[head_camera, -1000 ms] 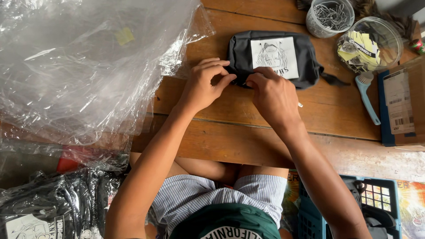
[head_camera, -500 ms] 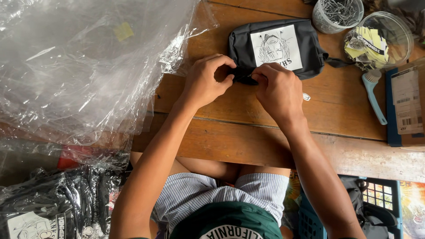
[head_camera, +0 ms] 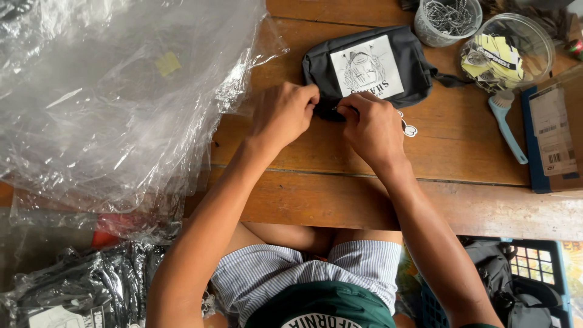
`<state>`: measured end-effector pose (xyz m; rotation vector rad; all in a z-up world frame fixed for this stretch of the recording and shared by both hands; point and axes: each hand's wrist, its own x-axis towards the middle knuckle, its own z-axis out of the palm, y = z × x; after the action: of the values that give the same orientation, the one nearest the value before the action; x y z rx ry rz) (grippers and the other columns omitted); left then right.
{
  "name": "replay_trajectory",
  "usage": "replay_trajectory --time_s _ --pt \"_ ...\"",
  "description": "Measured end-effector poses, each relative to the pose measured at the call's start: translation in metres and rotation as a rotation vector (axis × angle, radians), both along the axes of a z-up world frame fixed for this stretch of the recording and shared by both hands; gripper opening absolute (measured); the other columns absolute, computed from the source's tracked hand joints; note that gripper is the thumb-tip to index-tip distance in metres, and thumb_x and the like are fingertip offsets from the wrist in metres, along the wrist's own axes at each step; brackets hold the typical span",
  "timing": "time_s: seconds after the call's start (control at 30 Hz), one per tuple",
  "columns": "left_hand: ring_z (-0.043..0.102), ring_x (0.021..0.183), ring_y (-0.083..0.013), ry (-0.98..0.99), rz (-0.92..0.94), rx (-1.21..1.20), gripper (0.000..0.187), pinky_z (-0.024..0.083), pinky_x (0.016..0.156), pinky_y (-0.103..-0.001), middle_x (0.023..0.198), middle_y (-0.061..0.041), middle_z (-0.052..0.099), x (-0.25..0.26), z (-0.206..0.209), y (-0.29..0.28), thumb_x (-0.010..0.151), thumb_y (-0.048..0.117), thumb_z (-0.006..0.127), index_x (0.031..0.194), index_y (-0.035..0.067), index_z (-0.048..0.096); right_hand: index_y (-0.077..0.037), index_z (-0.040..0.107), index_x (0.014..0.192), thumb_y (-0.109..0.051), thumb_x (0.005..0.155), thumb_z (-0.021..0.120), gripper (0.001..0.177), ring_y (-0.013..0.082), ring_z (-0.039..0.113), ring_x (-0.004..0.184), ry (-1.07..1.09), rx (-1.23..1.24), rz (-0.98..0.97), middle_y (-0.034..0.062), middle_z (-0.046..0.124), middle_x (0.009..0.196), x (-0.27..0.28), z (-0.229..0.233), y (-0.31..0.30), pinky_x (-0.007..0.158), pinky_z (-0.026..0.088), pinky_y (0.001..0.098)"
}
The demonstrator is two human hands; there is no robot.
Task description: The person cleans a black bag with a brush, attaches a strap, and adds a decorative tag to the zipper. The person then places the bag on the table.
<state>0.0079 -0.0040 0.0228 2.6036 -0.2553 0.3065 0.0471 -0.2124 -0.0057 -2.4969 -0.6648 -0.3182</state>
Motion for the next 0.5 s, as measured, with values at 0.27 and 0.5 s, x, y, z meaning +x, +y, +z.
replay_trajectory --time_s 0.27,0.5 --pt "0.071 0.067 -0.0212 -0.148 0.037 0.304 0.008 0.058 0.057 -0.035 0.077 0.001 0.065 -0.002 -0.032 -0.002 0.094 0.019 0.067 0.087 0.022 0.068 -0.014 0.076 0.1 -0.017 0.1 0.07 0.007 0.0404 0.073 0.079 -0.03 -0.017 0.07 0.0073 0.073 0.1 -0.001 -0.001 -0.004 0.064 0.06 0.0515" --pt "0.071 0.07 -0.0223 -0.184 0.036 0.304 0.008 0.059 0.057 -0.037 0.081 0.0 0.061 -0.014 -0.017 -0.015 0.097 0.019 0.067 0.091 0.018 0.07 -0.017 0.074 0.1 -0.018 0.098 0.069 0.006 0.0393 0.072 0.078 -0.033 0.0 0.056 0.0047 0.072 0.101 -0.006 0.002 -0.004 0.065 0.061 0.0514"
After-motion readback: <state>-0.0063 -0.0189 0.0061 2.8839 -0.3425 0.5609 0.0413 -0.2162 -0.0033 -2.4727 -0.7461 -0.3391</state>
